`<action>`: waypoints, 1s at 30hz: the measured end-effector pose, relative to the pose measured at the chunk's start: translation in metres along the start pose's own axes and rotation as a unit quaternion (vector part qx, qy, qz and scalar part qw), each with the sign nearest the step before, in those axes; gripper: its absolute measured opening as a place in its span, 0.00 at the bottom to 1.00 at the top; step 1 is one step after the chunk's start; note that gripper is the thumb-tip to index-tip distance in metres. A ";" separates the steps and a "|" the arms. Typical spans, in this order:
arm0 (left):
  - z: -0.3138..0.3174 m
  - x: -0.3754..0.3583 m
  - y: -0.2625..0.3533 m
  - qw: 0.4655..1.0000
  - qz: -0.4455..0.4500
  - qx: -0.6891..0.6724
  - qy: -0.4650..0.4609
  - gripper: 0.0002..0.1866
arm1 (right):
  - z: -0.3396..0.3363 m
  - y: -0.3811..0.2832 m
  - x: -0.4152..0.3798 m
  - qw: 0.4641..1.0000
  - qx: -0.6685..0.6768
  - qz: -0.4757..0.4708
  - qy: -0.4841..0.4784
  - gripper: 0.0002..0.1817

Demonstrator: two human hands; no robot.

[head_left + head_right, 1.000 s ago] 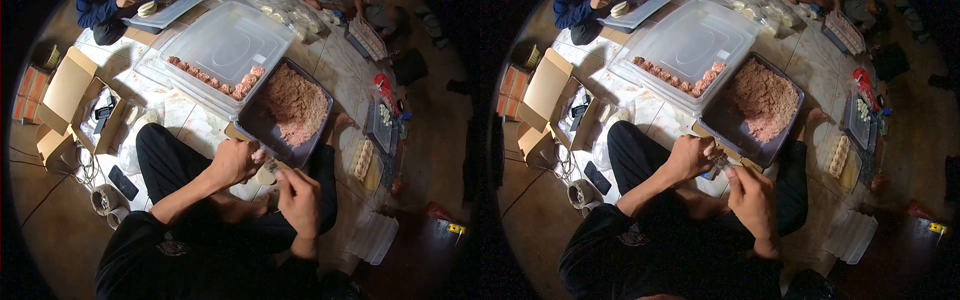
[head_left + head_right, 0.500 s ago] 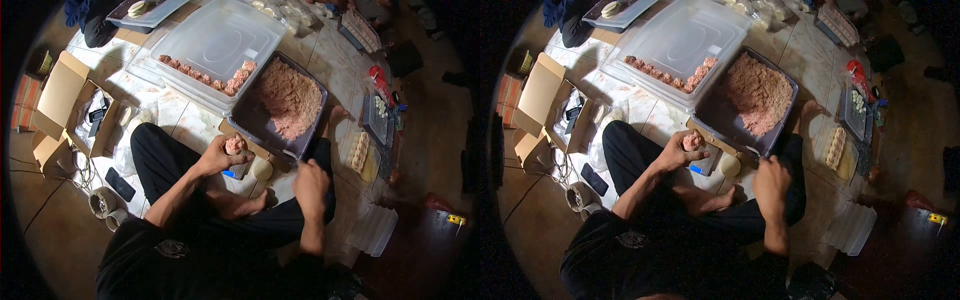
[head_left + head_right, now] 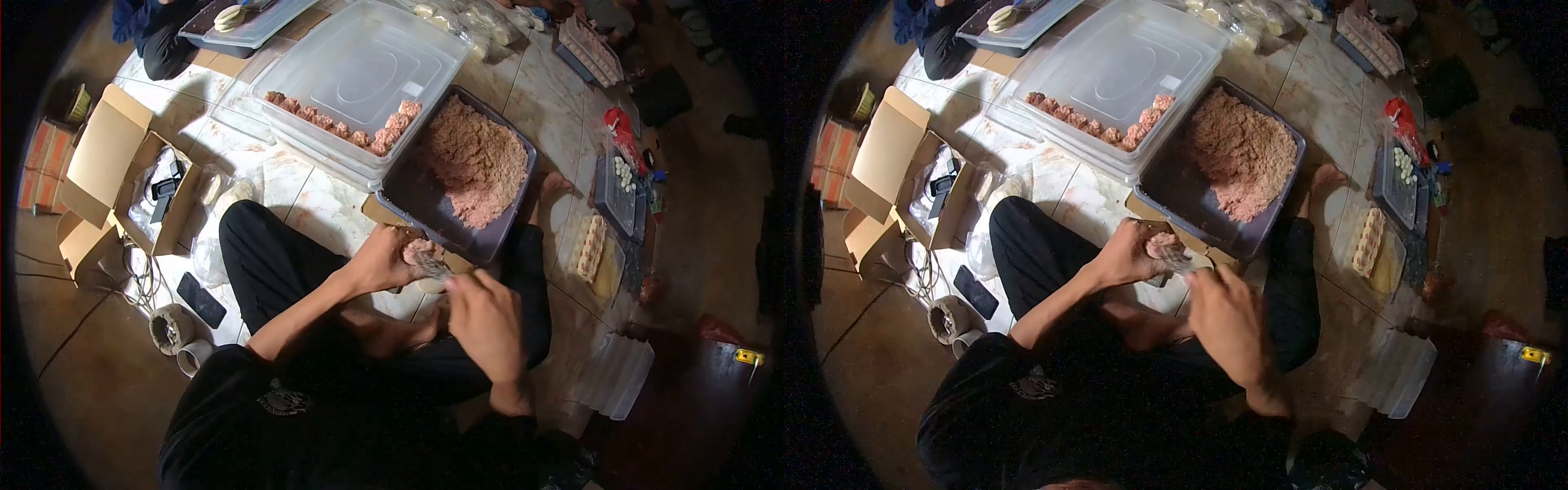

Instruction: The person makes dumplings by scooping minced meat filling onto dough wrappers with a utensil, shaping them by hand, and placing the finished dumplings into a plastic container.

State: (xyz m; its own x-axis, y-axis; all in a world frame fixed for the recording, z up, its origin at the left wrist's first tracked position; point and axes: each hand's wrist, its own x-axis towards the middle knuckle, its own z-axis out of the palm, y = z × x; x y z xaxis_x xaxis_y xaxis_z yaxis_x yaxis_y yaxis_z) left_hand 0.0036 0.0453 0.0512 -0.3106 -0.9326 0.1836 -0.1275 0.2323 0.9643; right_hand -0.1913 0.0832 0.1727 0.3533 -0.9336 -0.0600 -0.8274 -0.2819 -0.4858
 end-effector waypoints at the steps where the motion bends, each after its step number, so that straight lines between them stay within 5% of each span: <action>1: 0.000 0.001 0.000 0.999 -0.036 -0.034 -0.004 0.13 | -0.012 0.003 0.000 0.999 0.032 0.019 0.012 0.08; 2: -0.001 -0.001 -0.004 0.999 0.051 0.001 0.015 0.12 | -0.022 0.000 0.000 0.998 0.020 0.030 0.057 0.08; 3: 0.001 -0.003 -0.004 1.000 0.014 -0.014 0.012 0.13 | -0.024 -0.004 0.002 0.992 0.017 0.030 0.119 0.09; 5: 0.005 0.000 0.004 0.997 -0.058 -0.043 0.009 0.13 | -0.006 -0.006 0.003 0.996 0.057 -0.033 0.068 0.09; 6: 0.002 0.006 0.008 0.999 -0.031 -0.007 0.015 0.10 | 0.014 0.003 0.004 0.999 0.005 -0.014 -0.037 0.08; 9: 0.003 0.004 -0.002 0.998 0.043 0.005 0.042 0.09 | -0.010 -0.011 -0.002 0.999 0.010 -0.013 0.046 0.08; 10: -0.002 -0.001 -0.005 0.999 -0.007 0.049 -0.021 0.18 | -0.007 -0.016 -0.007 0.999 -0.013 0.001 0.033 0.08; 13: -0.010 0.009 0.014 0.993 -0.104 0.017 -0.047 0.18 | -0.015 -0.005 -0.005 0.998 -0.065 0.015 0.003 0.07; 14: -0.017 0.007 0.027 0.970 -0.183 -0.117 -0.105 0.18 | -0.025 0.003 -0.007 0.995 -0.055 0.008 0.083 0.07; 17: -0.022 -0.007 0.019 0.963 -0.090 -0.255 0.002 0.18 | -0.053 -0.005 -0.012 0.970 0.043 0.096 0.219 0.10; 18: -0.018 -0.008 0.021 0.959 -0.063 -0.273 0.035 0.17 | -0.048 0.001 -0.015 0.970 0.084 0.157 0.166 0.12; 21: -0.002 -0.009 0.030 0.992 -0.008 -0.086 -0.087 0.16 | 0.032 0.050 -0.001 0.996 -0.016 0.074 -0.048 0.10; 25: -0.010 -0.008 0.048 1.000 0.014 -0.011 0.023 0.20 | 0.185 0.174 0.006 0.997 0.036 0.056 -0.044 0.12; 28: -0.040 -0.017 0.032 0.946 -0.013 -0.015 0.323 0.14 | 0.212 0.201 0.011 0.975 0.060 0.161 -0.139 0.14; 29: -0.043 -0.014 0.033 0.947 -0.086 -0.050 0.307 0.14 | 0.217 0.203 0.008 0.979 0.059 0.161 -0.113 0.13; 30: -0.039 -0.012 0.024 0.961 -0.062 -0.035 0.268 0.14 | 0.221 0.205 0.006 0.982 0.057 0.158 -0.088 0.13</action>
State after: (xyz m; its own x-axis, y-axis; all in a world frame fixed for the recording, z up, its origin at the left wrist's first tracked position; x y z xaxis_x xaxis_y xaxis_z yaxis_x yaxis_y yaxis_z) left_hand 0.0408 0.0509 0.0793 0.2358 -0.9644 0.1200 -0.0631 0.1080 0.9921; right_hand -0.2625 0.0685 -0.1198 0.1647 -0.9148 -0.3687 -0.8575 0.0518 -0.5118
